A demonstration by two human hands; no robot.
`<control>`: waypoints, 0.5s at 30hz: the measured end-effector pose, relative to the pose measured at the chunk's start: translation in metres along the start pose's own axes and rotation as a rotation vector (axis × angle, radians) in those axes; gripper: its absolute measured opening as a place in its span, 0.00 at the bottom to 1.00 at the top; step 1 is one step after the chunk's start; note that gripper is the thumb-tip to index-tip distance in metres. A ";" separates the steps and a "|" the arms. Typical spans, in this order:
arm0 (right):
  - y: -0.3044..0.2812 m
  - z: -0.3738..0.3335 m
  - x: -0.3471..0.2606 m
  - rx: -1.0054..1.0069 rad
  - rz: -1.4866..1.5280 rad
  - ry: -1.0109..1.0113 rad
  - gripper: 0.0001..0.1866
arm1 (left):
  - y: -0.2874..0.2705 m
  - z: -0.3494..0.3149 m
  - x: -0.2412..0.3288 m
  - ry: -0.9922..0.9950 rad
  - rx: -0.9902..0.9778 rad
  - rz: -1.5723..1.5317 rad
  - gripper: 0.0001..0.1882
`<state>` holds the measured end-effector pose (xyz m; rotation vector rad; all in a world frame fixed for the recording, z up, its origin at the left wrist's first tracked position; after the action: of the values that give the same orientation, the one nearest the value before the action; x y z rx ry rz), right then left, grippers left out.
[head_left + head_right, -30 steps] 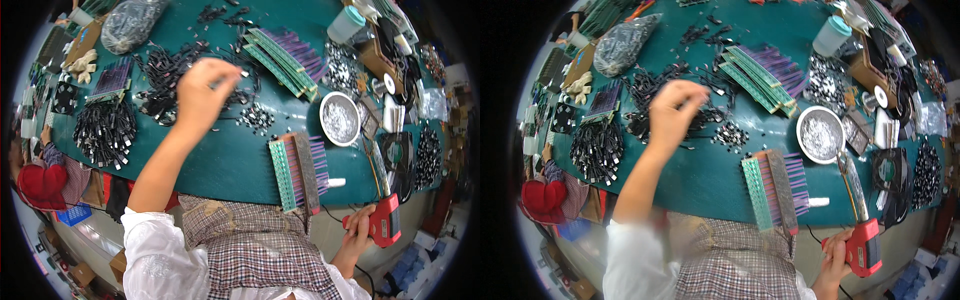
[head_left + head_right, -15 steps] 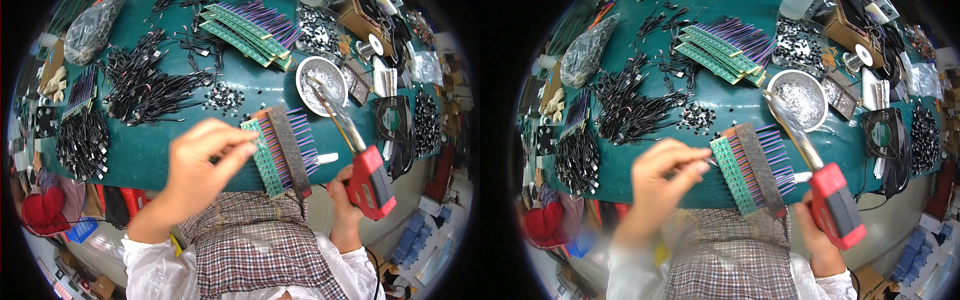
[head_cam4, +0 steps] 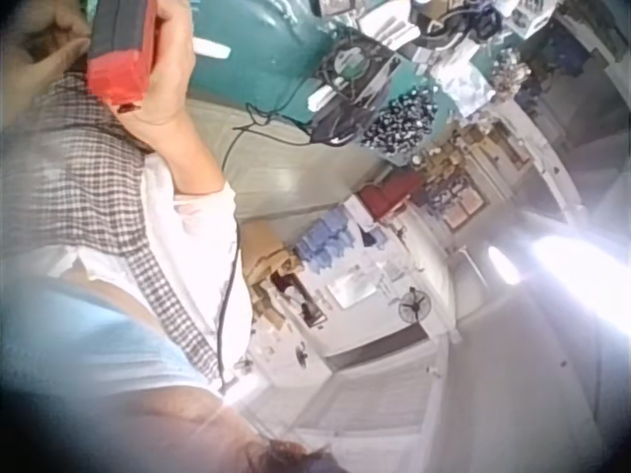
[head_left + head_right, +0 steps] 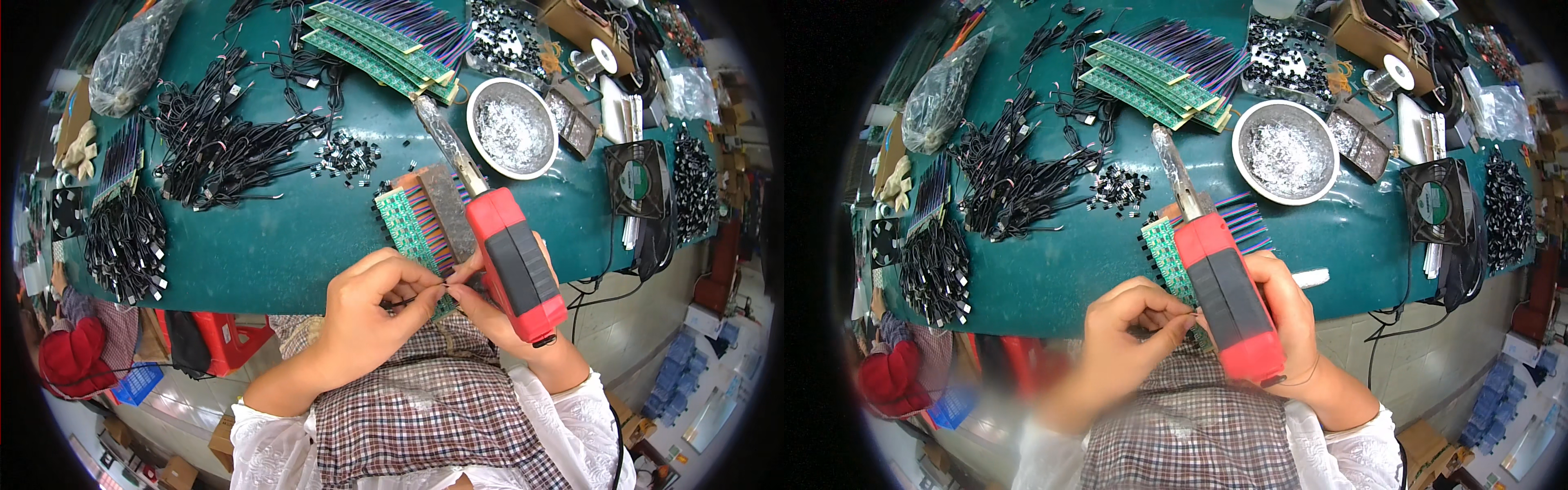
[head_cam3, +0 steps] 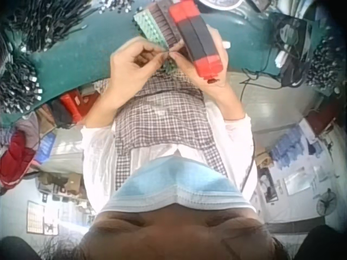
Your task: The person aligns the wire leads of USB cables onto circuit boards by hand and solders them in place using a soldering iron.
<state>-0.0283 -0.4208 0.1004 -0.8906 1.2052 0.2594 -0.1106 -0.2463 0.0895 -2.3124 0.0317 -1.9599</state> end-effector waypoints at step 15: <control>-0.017 -0.011 -0.002 0.237 0.339 0.393 0.16 | -0.027 0.014 -0.004 0.045 0.270 0.364 0.03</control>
<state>-0.0262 -0.4397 0.1091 -0.5388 1.7167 0.2120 -0.0990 -0.2186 0.0864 -1.9347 0.1679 -1.7159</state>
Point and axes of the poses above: each hand's wrist, its own z-axis towards the middle knuckle, its own y-axis out of the palm, x = y × z, the point moved 3 cm from there along z, towards the middle knuckle, and after that the axes turned 8 degrees about -x, right-handed, at the moved point
